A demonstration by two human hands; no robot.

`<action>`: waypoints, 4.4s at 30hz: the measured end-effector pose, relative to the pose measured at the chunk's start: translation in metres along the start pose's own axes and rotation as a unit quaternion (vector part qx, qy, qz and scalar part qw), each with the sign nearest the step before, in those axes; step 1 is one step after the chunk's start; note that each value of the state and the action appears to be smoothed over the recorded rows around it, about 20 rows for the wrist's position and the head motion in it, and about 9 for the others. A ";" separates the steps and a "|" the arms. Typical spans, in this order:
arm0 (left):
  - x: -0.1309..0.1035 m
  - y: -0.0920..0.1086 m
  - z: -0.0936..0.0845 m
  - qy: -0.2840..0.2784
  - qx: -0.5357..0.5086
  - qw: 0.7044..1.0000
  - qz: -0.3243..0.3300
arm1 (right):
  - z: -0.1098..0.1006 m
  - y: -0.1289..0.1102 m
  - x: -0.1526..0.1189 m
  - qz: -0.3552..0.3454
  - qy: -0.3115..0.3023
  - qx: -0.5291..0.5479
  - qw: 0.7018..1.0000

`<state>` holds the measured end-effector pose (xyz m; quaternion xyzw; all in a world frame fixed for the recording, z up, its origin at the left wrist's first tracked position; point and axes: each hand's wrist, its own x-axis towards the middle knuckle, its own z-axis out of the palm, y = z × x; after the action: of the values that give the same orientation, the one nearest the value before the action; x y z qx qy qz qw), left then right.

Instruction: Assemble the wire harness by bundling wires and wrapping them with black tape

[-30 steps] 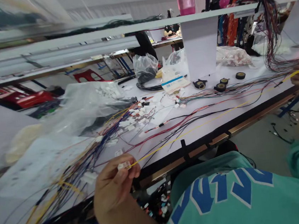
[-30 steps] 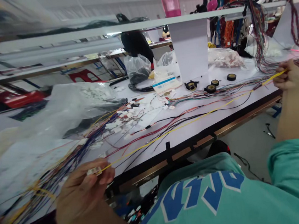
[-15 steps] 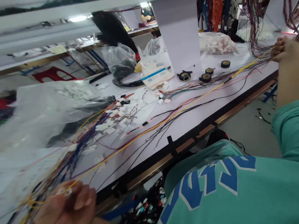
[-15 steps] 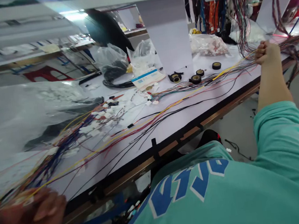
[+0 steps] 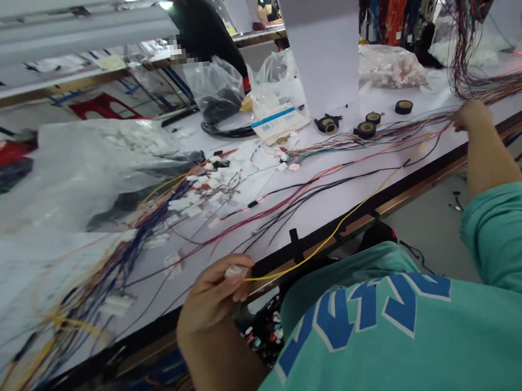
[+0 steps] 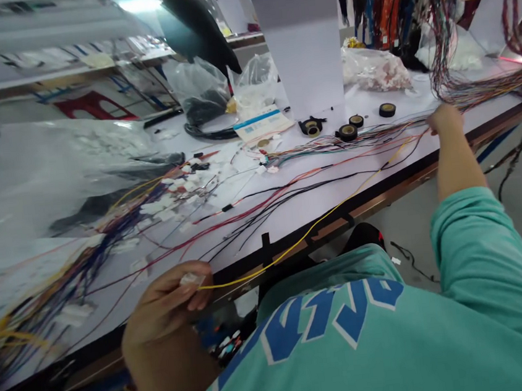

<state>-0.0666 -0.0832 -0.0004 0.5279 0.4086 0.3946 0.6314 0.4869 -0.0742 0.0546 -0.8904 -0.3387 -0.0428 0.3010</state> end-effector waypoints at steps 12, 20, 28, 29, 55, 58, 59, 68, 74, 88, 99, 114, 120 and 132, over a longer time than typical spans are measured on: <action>0.013 -0.017 -0.002 -0.039 -0.026 0.999 -0.014 | 0.086 -0.088 -0.145 -0.435 -0.342 -0.069 0.830; 0.012 -0.029 -0.003 -0.077 -0.022 0.995 -0.056 | 0.098 -0.105 -0.167 -0.398 -0.277 -0.196 0.853; 0.016 -0.038 -0.002 -0.134 -0.013 0.990 -0.043 | 0.119 -0.083 -0.148 -0.347 -0.209 -0.009 0.914; 0.017 -0.038 -0.001 -0.142 -0.012 0.989 -0.042 | 0.121 -0.080 -0.144 -0.335 -0.219 0.033 0.916; 0.034 -0.017 0.026 -0.163 0.010 0.981 -0.109 | 0.109 -0.056 -0.134 -0.361 -0.276 0.135 0.880; 0.050 -0.010 0.055 -0.183 0.046 0.968 -0.165 | 0.107 -0.051 -0.132 -0.352 -0.304 0.215 0.859; 0.055 -0.008 0.068 -0.186 0.049 0.965 -0.178 | 0.106 -0.050 -0.132 -0.345 -0.311 0.234 0.854; 0.107 -0.013 0.179 -0.140 -0.051 0.956 -0.253 | 0.109 -0.048 -0.129 -0.264 -0.370 0.339 0.824; 0.125 -0.016 0.203 -0.039 -0.072 0.963 -0.256 | 0.104 -0.050 -0.131 -0.256 -0.380 0.350 0.817; 0.124 -0.022 0.220 0.036 -0.183 0.953 -0.239 | 0.107 -0.049 -0.130 -0.273 -0.403 0.396 0.779; 0.115 -0.036 0.223 0.035 -0.160 0.979 -0.117 | 0.111 -0.048 -0.130 -0.280 -0.387 0.425 0.769; 0.136 -0.013 0.211 -0.011 -0.188 0.899 -0.395 | 0.102 -0.050 -0.131 -0.250 -0.415 0.454 0.748; 0.133 -0.014 0.205 -0.019 -0.255 0.912 -0.322 | 0.101 -0.049 -0.130 -0.251 -0.419 0.444 0.751; 0.124 -0.027 0.220 0.054 -0.256 0.937 -0.233 | 0.105 -0.048 -0.130 -0.276 -0.388 0.424 0.771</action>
<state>0.1846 -0.0476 -0.0157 0.2162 0.4388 0.3558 0.7963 0.3435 -0.0613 -0.0428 -0.4819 -0.6413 0.3732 0.4660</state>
